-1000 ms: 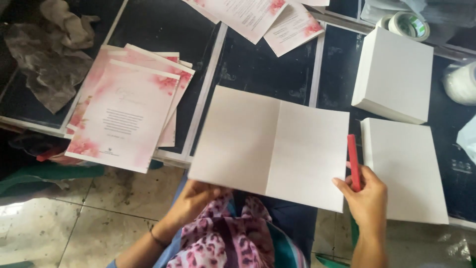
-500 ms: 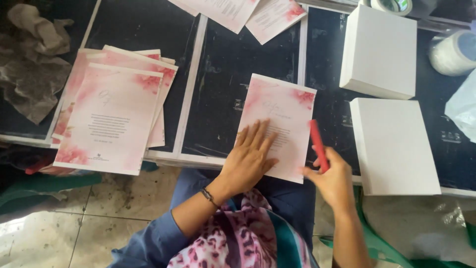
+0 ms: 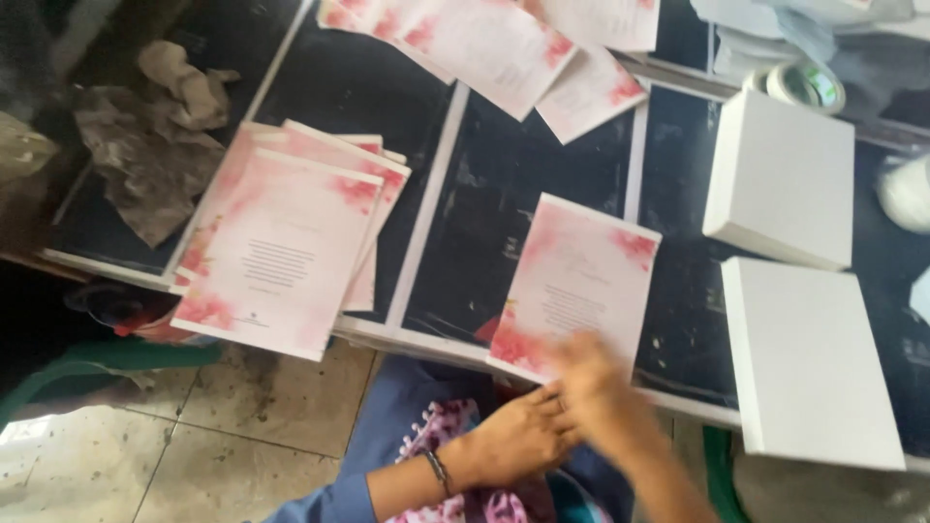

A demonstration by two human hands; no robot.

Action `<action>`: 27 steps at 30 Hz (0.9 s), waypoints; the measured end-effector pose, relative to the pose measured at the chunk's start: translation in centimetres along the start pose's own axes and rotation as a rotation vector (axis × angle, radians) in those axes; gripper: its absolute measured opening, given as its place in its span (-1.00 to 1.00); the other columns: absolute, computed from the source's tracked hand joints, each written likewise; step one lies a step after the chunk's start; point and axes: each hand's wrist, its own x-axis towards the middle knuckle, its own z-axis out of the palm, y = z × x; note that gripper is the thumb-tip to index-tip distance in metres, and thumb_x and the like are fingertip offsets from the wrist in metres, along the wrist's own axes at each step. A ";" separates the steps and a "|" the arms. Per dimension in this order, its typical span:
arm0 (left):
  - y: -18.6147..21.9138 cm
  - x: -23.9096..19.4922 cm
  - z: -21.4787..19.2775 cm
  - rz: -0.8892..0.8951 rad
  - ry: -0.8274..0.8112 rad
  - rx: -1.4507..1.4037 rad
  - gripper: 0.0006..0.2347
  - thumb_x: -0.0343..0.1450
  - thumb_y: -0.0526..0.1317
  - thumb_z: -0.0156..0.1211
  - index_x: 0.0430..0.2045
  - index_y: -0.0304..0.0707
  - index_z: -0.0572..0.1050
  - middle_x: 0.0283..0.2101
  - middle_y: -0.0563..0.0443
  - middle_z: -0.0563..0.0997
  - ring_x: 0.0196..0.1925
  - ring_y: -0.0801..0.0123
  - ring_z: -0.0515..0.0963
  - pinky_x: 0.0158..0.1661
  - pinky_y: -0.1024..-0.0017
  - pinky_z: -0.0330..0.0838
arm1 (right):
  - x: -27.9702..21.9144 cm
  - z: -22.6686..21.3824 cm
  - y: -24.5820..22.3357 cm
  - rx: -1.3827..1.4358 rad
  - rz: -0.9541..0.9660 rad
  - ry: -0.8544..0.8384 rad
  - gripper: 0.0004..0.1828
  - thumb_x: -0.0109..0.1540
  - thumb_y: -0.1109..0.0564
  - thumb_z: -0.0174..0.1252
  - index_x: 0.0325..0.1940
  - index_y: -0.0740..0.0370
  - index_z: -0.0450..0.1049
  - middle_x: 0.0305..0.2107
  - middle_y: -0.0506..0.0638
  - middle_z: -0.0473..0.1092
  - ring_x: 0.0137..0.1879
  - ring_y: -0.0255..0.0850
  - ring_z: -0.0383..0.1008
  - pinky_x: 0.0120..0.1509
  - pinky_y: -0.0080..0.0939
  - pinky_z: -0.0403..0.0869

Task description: Folding printed paper sheets and using a hand tool to crease the folds.

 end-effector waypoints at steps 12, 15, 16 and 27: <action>-0.1 0.2 -5.0 -0.037 -0.018 -0.333 -0.46 0.35 -0.27 0.29 0.29 -0.30 0.39 0.53 -0.23 0.27 0.61 0.00 0.24 0.56 0.00 -0.01 | 10.7 7.6 8.6 0.003 -0.036 0.174 -0.82 0.48 0.31 -0.17 -0.09 0.28 0.37 -0.29 0.16 0.36 -0.21 -0.01 0.40 0.09 -0.05 0.44; -0.5 -0.1 -11.3 -0.113 0.256 -0.672 -0.83 0.53 -0.33 0.15 -0.02 -0.34 0.49 0.04 -0.20 0.62 0.03 -0.04 0.65 0.11 0.18 0.52 | 5.7 1.9 -3.6 0.587 0.629 -0.250 -0.67 0.35 -0.16 0.06 -0.07 0.12 0.49 -0.25 0.07 0.41 -0.06 -0.06 0.45 0.29 -0.03 0.33; -1.0 -0.5 -12.4 -0.187 0.391 -0.648 -0.93 0.51 -0.34 0.14 -0.18 -0.30 0.49 -0.16 -0.10 0.59 -0.17 0.06 0.58 -0.06 0.22 0.46 | 4.1 1.5 -2.8 0.419 0.309 -0.270 -0.60 0.30 0.09 -0.05 0.24 0.01 0.36 -0.16 0.09 0.39 0.00 -0.02 0.42 0.25 -0.02 0.33; -4.6 -2.9 -10.6 -0.736 0.505 -0.187 -0.62 0.53 -0.23 0.08 0.29 -0.20 0.34 0.17 -0.27 0.38 0.08 -0.12 0.44 0.08 0.03 0.35 | 1.2 5.8 6.0 0.138 0.336 0.056 -0.73 0.37 0.29 -0.15 0.10 0.33 0.40 -0.18 0.26 0.45 -0.04 0.18 0.51 0.11 0.09 0.47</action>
